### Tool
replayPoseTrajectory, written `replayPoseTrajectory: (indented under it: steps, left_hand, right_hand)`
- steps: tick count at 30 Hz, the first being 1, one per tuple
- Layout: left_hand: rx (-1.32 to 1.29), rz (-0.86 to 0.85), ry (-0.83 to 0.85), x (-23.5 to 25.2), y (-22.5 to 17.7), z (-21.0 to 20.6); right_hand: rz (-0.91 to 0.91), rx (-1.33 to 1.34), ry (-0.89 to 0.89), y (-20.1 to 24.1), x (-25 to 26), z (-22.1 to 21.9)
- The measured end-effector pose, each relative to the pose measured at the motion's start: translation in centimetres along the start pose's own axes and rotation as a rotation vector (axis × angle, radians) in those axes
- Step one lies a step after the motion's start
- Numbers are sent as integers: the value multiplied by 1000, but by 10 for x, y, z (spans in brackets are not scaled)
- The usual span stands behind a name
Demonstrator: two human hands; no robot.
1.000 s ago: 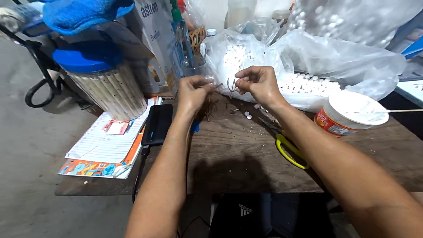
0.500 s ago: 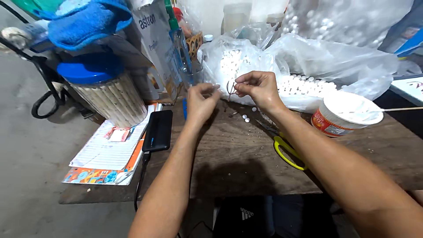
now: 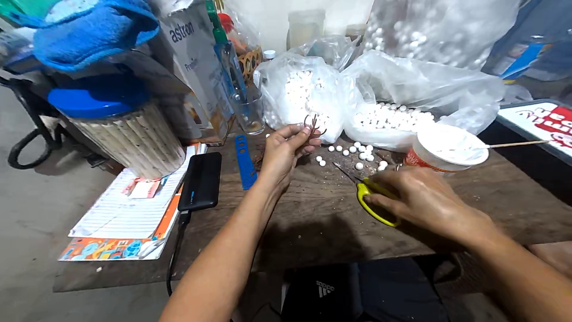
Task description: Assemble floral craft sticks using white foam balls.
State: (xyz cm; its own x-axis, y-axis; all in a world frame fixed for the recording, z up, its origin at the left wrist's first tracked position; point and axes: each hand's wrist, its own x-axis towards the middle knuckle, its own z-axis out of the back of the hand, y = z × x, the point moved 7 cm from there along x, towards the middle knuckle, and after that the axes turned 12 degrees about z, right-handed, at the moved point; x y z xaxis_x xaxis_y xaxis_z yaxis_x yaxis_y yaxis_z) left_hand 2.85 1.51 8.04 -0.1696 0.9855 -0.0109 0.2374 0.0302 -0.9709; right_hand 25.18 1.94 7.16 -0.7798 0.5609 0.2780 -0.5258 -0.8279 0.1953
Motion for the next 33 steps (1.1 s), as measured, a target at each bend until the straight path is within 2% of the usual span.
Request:
replayPoseTrajectory:
  steps: [2,5,10,14,17,27,33]
  left_hand:
    - [-30,21,31,1,3,-3]
    - [-72,53,59,4,8,-7]
    - [-95,87,106,3,12,-12]
    - [-87,122,157,4,18,-15]
    - [-80,150,172,3,22,-19]
    - [-19,166,195,-4,28,-28]
    - [26,162,221,-5,31,-32]
  right_hand:
    - [-42,-54,32,-2,-10,-7]
    - [-67,-6,-19,-6,-15,-10]
    - [-70,95,-304,-17,-28,-5]
    - [-128,328,-488,-26,-41,6]
    - [-79,580,-579,-26,-38,4]
    - [60,546,-574,-18,-32,-2]
    - [37,526,-563,-18,-32,-8]
